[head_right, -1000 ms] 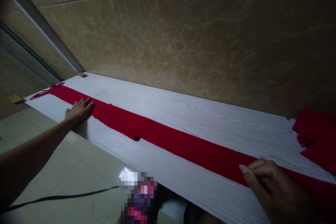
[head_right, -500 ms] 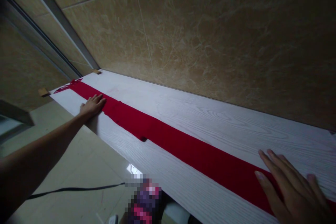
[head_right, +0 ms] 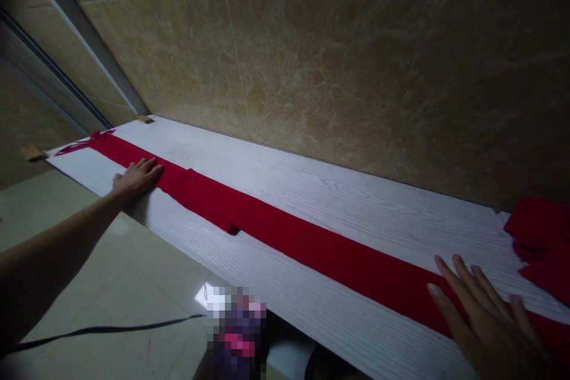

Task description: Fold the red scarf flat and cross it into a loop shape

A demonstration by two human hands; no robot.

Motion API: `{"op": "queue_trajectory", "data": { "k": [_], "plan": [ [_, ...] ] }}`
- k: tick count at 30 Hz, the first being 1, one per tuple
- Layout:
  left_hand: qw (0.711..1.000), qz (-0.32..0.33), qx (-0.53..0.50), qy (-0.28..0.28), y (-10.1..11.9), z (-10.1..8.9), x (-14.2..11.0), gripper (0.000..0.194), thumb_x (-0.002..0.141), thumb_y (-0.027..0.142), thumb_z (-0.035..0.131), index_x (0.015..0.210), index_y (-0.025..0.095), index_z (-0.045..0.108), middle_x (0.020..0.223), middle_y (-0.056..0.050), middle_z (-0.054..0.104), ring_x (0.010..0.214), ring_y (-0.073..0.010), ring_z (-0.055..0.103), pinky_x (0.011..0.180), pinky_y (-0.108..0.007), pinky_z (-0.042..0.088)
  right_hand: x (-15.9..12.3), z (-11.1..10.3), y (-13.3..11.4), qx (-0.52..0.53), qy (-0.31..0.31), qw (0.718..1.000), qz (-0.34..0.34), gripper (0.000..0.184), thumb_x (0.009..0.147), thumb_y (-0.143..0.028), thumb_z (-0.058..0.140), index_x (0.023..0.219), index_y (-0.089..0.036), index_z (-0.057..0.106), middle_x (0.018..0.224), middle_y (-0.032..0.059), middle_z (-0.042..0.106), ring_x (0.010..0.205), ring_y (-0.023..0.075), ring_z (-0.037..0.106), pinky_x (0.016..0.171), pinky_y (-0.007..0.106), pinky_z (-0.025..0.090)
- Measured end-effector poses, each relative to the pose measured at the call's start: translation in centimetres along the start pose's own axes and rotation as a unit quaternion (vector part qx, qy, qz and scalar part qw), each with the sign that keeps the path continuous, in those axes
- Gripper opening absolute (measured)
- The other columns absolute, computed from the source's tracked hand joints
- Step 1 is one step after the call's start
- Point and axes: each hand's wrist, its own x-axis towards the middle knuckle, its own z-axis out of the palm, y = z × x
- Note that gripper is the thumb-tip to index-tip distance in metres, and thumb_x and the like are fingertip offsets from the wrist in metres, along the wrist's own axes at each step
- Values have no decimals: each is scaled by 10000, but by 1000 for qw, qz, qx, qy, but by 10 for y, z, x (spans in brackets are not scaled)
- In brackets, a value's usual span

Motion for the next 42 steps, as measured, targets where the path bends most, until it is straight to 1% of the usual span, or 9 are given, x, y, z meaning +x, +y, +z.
{"op": "queue_trajectory", "data": {
  "k": [3,5,10,13,17,21,25,31,42],
  "plan": [
    [1000,4,-2,1,0,-2,-1,947,893,727,166,1608,131,337,1704,-186,217,1577,-412,187,1198,-701,187,6,-4,-3,-3,-10,999,-39,604,930,-314,377,1446,-603,502,1674,-77,316,1534,366,267,1151,755,251],
    [1000,7,-4,2,1,-3,-1,940,902,722,153,1605,127,345,1702,-197,218,1569,-436,195,1189,-733,187,15,-10,-12,-23,-65,998,15,517,957,-342,320,1279,-425,716,1601,38,469,1514,383,319,1155,741,277],
    [1000,8,-23,15,1,-2,-5,933,917,747,148,1607,146,332,1709,-211,192,1567,-479,148,1174,-772,161,40,-23,-40,-16,-124,971,204,697,980,-532,229,1509,-186,523,1593,148,462,1516,349,353,1192,683,292],
    [996,29,-46,68,-3,-1,-8,952,917,754,159,1620,129,307,1723,-193,150,1580,-474,66,1186,-779,102,43,-22,-42,-9,-114,969,218,702,951,-582,269,1498,-224,526,1599,128,461,1509,350,369,1179,690,312],
    [983,131,-72,108,7,-2,-9,872,951,698,154,1545,140,468,1701,-145,266,1592,-433,84,1199,-771,95,40,-23,-39,-15,-112,975,191,652,958,-558,313,1477,-241,547,1559,128,516,1497,357,388,1176,693,328],
    [957,283,-45,47,56,0,-14,731,1001,612,179,1528,232,513,1687,-52,323,1606,-352,107,1243,-681,146,39,-26,-40,-18,-123,976,178,635,976,-509,277,1436,-207,594,1536,157,536,1494,385,380,1177,702,327],
    [919,394,19,-28,112,6,-35,648,1038,574,197,1600,315,391,1707,1,259,1614,-299,81,1276,-613,128,40,-25,-39,-10,-125,975,186,666,955,-554,287,1426,-207,606,1533,160,535,1498,398,365,1201,693,286],
    [903,402,77,-129,130,19,-52,669,1040,532,141,1638,275,292,1713,-54,200,1600,-350,128,1237,-679,154,41,-17,-33,-13,-126,971,205,729,931,-662,300,1449,-236,586,1540,128,536,1504,383,364,1205,684,294],
    [909,383,51,-154,129,13,-54,703,1014,569,204,1625,245,331,1708,-81,241,1593,-347,180,1242,-643,165,43,-19,-34,-10,-132,972,197,798,930,-690,235,1543,-240,476,1631,103,417,1538,342,307,1213,665,282]
  ]
}}
